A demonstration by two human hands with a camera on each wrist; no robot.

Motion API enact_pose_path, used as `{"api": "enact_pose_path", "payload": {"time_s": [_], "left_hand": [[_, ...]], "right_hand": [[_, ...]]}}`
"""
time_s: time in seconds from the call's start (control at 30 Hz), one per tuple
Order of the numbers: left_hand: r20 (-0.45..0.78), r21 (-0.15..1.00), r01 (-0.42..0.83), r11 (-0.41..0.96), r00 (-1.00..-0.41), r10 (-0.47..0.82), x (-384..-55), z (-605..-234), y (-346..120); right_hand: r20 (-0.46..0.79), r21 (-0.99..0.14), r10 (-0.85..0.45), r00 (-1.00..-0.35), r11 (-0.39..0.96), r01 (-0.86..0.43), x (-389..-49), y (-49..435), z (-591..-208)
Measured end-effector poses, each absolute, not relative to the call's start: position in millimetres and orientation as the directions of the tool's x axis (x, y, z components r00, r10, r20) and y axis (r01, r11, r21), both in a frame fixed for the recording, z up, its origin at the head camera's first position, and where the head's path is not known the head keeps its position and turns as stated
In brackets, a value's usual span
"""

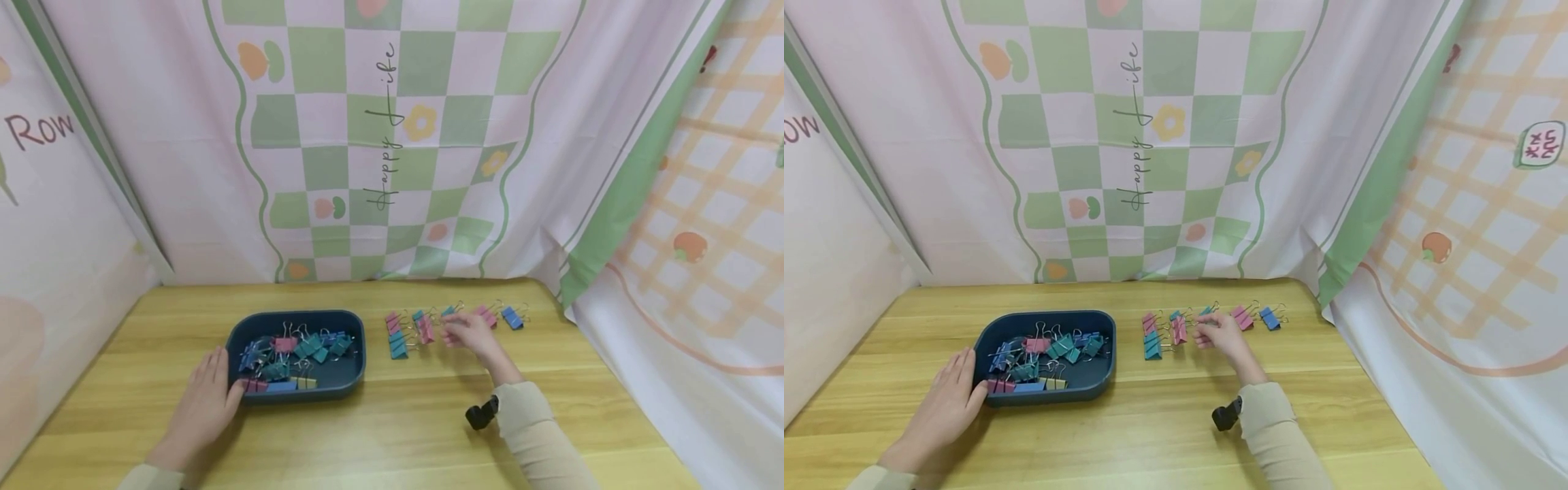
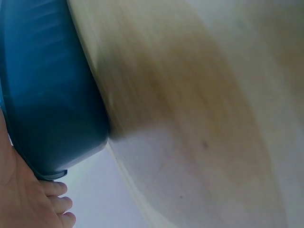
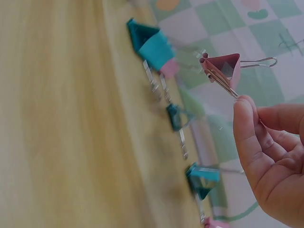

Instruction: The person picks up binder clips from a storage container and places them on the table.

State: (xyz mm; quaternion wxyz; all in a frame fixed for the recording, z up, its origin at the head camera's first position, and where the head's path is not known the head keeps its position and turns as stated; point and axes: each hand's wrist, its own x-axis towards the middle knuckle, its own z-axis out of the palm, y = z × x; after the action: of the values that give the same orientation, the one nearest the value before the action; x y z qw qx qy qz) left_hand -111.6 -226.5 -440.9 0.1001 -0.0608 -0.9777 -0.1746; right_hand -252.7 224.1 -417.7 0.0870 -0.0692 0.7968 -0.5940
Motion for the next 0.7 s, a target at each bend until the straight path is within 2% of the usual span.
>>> {"api": "enact_pose_path", "payload": {"time_s": [0.4, 0.7], "left_hand": [[0.214, 0.329, 0.150, 0.932, -0.974, 0.081, -112, -442, -227], [0.219, 0.329, 0.155, 0.932, -0.972, 0.085, -112, -441, -227]], "right_hand": [[-0.114, -0.948, -0.197, -0.974, 0.315, 0.048, -262, 234, -441], [-0.178, -0.953, -0.186, -0.966, 0.278, 0.122, -268, 238, -453]]}}
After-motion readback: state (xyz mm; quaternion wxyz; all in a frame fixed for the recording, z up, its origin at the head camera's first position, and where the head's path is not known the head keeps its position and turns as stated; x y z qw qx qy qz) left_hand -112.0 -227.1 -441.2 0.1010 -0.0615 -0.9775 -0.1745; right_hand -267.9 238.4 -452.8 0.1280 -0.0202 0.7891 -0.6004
